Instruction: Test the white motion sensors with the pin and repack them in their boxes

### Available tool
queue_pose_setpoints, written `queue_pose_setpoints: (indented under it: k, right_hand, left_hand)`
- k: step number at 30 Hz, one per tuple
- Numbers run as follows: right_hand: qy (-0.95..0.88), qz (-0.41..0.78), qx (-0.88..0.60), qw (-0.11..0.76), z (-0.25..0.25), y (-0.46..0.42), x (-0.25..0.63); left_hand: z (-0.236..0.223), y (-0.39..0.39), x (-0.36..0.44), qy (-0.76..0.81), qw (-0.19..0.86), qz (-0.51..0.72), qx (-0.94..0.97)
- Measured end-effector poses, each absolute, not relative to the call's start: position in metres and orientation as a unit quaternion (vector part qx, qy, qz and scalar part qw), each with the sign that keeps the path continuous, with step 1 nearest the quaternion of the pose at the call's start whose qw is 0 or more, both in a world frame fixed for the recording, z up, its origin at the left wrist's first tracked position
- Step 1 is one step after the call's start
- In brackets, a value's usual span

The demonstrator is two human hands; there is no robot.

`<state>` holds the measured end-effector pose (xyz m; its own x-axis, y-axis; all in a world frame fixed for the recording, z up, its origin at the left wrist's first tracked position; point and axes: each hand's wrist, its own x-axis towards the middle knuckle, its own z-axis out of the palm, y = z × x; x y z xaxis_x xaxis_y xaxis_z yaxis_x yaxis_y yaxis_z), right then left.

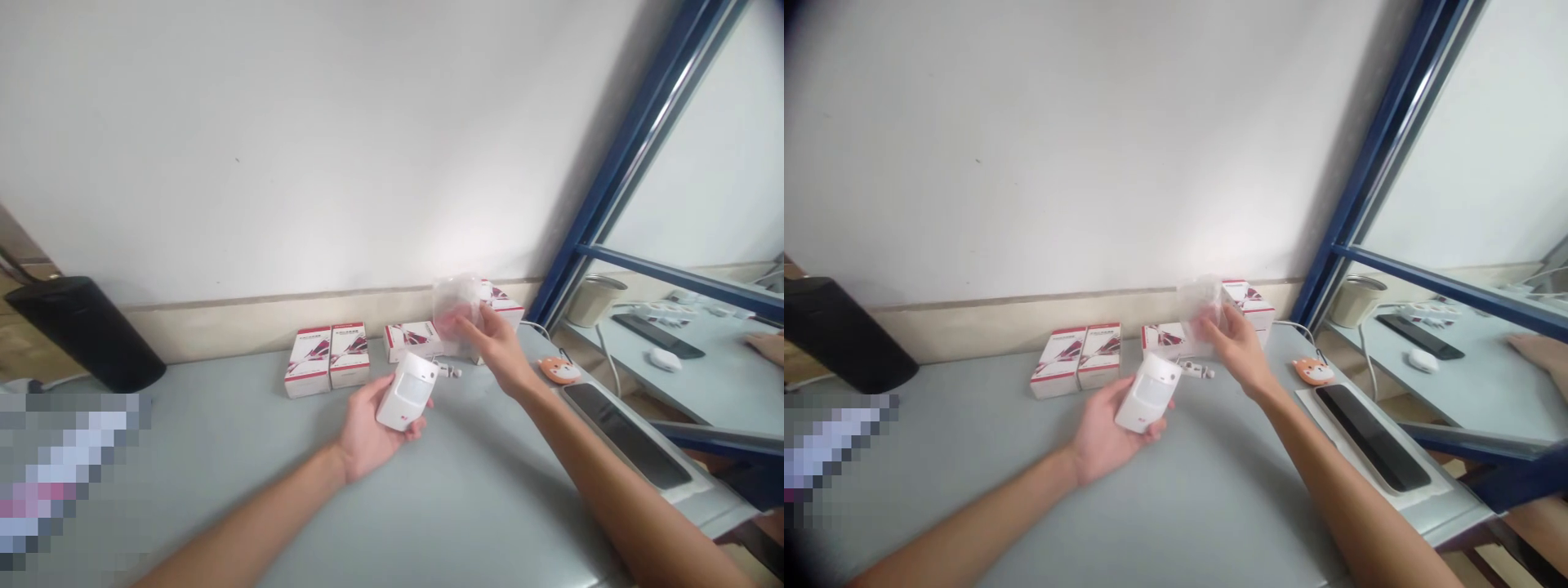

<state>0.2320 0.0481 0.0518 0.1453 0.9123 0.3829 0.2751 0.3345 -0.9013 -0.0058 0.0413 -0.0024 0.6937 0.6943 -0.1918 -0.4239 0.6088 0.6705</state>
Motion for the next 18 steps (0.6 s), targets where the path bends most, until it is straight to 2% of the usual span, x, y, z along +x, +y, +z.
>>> queue_pose_setpoints:
  k: [3,6,13,18]
  right_hand:
    - [-0.475,0.462,-0.414,0.625,0.052,0.043,0.231]
    - [-0.387,0.558,-0.367,0.635,0.051,0.044,0.227]
    - [-0.309,0.621,-0.314,0.648,0.049,0.036,0.214]
    - [-0.29,0.663,-0.309,0.617,0.044,0.032,0.204]
  left_hand:
    - [-0.002,0.042,-0.006,0.22,0.868,0.307,0.323]
    - [-0.002,0.043,-0.007,0.219,0.87,0.291,0.334]
    - [-0.003,0.044,-0.008,0.225,0.87,0.274,0.343]
    - [0.002,0.043,-0.006,0.218,0.864,0.263,0.369]
